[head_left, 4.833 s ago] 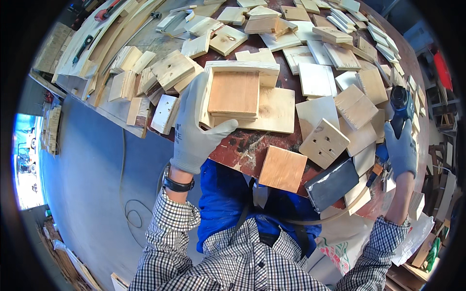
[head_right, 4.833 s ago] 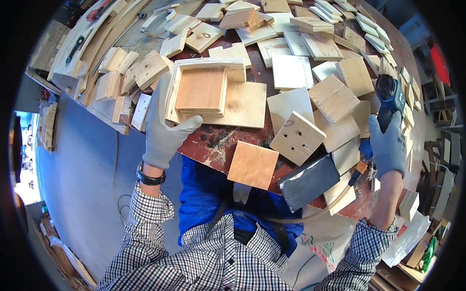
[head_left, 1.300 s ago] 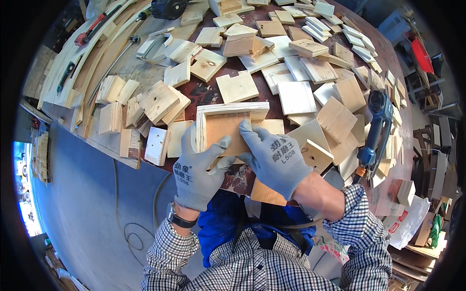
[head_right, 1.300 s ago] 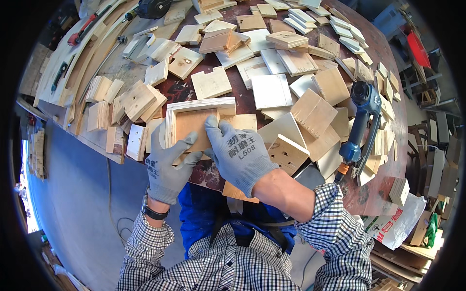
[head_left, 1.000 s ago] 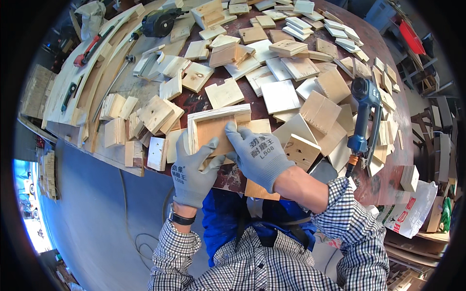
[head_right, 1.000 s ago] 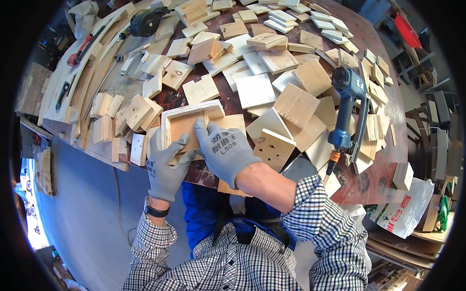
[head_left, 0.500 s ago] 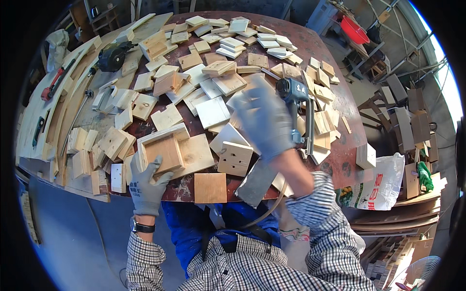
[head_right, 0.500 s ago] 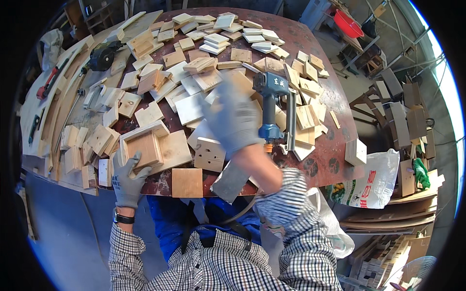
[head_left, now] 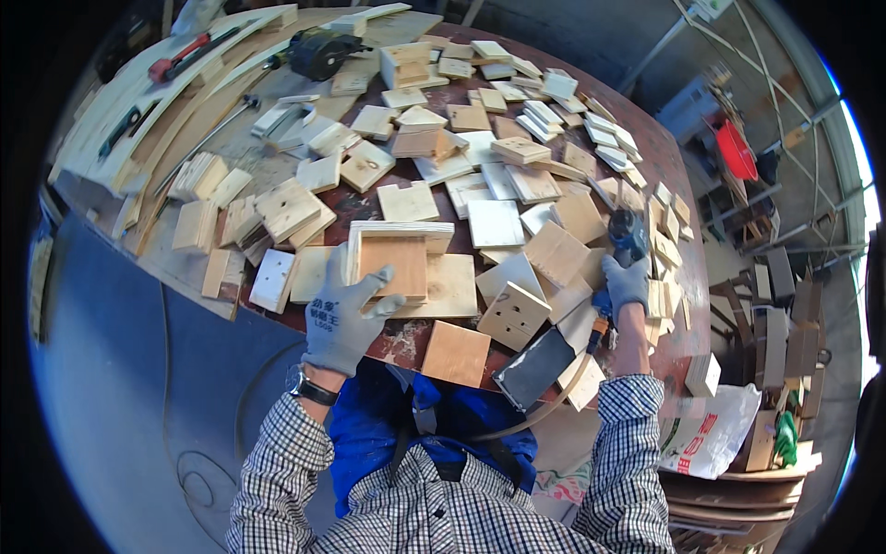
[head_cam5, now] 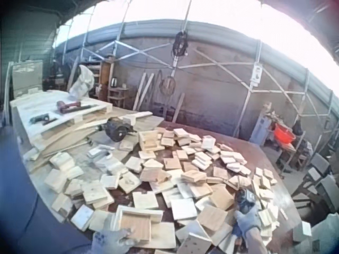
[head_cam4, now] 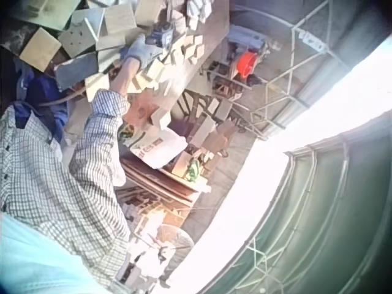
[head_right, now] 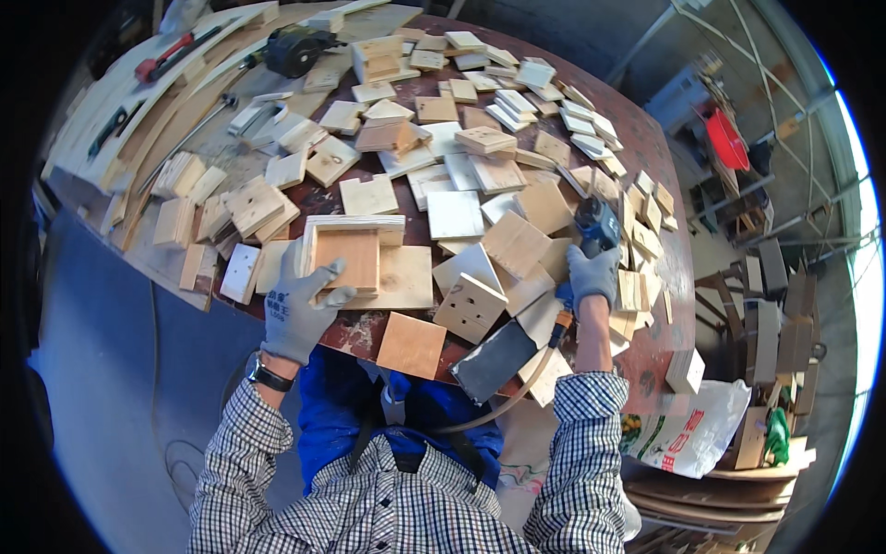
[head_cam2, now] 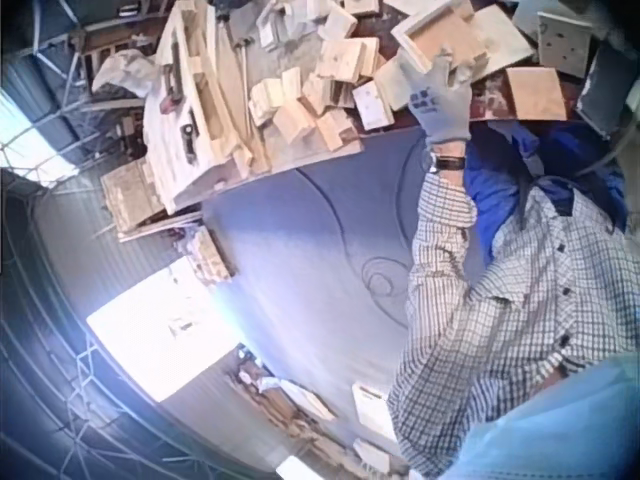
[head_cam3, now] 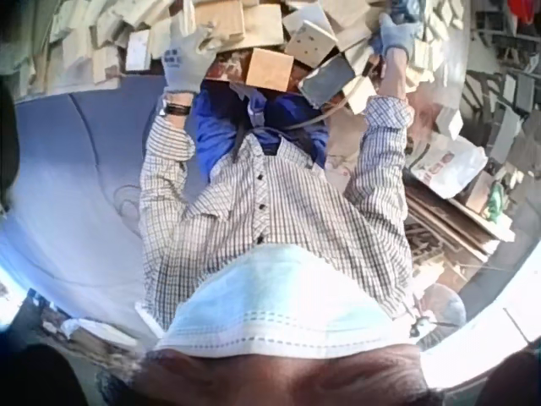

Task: The person assembles small wooden boxes by arranging cut pieces on a workbench, using a pneumatic nail gun to fasten the sides, and then sanding the edges with a sanding block. The finished boxes are placed into a white plastic bag.

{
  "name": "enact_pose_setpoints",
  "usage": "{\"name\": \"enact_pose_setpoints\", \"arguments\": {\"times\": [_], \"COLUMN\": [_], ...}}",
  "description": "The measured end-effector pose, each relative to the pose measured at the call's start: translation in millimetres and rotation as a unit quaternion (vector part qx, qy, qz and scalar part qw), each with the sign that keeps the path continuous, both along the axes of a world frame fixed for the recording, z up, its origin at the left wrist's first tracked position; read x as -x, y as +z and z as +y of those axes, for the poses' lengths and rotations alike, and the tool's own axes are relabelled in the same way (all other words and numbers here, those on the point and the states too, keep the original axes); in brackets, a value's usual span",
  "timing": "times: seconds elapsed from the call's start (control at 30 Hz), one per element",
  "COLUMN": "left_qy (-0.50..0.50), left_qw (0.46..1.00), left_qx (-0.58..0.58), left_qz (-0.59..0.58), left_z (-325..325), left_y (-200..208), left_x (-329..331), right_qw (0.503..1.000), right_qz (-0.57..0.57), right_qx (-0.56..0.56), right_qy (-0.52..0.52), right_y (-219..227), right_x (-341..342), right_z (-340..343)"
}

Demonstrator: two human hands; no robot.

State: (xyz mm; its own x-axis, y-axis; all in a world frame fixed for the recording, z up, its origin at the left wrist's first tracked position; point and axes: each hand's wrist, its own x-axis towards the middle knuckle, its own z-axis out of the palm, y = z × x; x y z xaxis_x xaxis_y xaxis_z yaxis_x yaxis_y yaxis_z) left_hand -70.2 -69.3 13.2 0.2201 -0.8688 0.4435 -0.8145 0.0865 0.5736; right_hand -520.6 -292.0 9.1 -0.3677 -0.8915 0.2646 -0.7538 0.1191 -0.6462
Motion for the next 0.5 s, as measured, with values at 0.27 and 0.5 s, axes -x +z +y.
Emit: {"name": "enact_pose_setpoints", "arguments": {"times": [0.27,0.5], "left_qy": [0.016,0.014], "left_qw": [0.999,1.000], "left_qx": [-0.033,-0.016], "left_qz": [0.011,0.002], "left_z": [9.1,5.4], "left_y": [2.6,-0.7], "left_x": [-4.7,-5.2], "right_qw": [0.998,0.894], "right_qz": [-0.009,-0.293], "right_qx": [0.032,-0.077], "right_qy": [0.045,0.331], "right_y": [106.5,240.6], "right_x": [-64.3,-111.2], "right_z": [66.9,131.4]}}
